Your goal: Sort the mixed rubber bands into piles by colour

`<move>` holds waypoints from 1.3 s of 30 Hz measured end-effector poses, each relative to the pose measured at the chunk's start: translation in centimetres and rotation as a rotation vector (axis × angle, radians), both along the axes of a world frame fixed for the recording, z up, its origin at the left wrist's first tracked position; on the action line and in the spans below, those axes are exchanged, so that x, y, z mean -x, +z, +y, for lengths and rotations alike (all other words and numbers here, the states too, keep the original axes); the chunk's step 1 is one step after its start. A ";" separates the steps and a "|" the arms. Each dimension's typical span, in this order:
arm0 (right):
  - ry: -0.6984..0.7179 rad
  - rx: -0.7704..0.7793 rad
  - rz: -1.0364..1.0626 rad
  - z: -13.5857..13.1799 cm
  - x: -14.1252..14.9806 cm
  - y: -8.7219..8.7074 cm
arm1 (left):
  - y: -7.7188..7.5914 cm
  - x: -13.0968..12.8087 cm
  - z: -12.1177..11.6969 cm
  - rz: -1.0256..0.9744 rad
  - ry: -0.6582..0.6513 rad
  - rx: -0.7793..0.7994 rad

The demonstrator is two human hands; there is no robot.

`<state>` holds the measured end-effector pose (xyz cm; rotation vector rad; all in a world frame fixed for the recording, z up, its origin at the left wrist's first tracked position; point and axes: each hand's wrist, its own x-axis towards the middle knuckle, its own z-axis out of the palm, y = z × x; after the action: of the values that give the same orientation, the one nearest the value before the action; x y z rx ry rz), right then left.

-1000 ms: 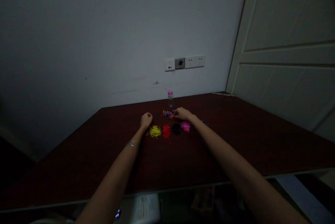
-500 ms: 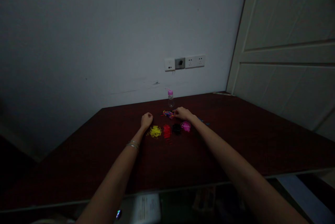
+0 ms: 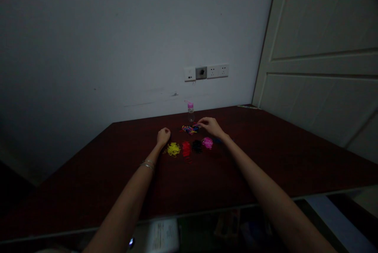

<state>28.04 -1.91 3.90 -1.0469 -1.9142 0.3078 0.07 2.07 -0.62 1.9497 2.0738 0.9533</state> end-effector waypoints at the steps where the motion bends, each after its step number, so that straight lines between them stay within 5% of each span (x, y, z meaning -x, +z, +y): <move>1: -0.016 -0.028 0.032 -0.4 0.0 0.1 | 0.0 0.0 0.0 0.001 0.002 0.003; 17: -0.049 -0.104 0.063 -2.7 0.3 0.2 | 0.3 -0.2 -0.3 0.029 -0.014 0.002; 29: 0.012 0.032 -0.510 -3.5 4.9 -1.8 | 0.2 -0.2 -0.4 0.014 -0.010 -0.002; 39: 0.034 0.050 -0.426 -2.6 3.5 -1.7 | 0.8 -0.7 -1.0 0.000 0.016 0.038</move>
<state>24.54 -4.51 2.24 -1.1847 -2.3135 0.1591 0.74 1.08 0.14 1.9170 2.0948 0.9103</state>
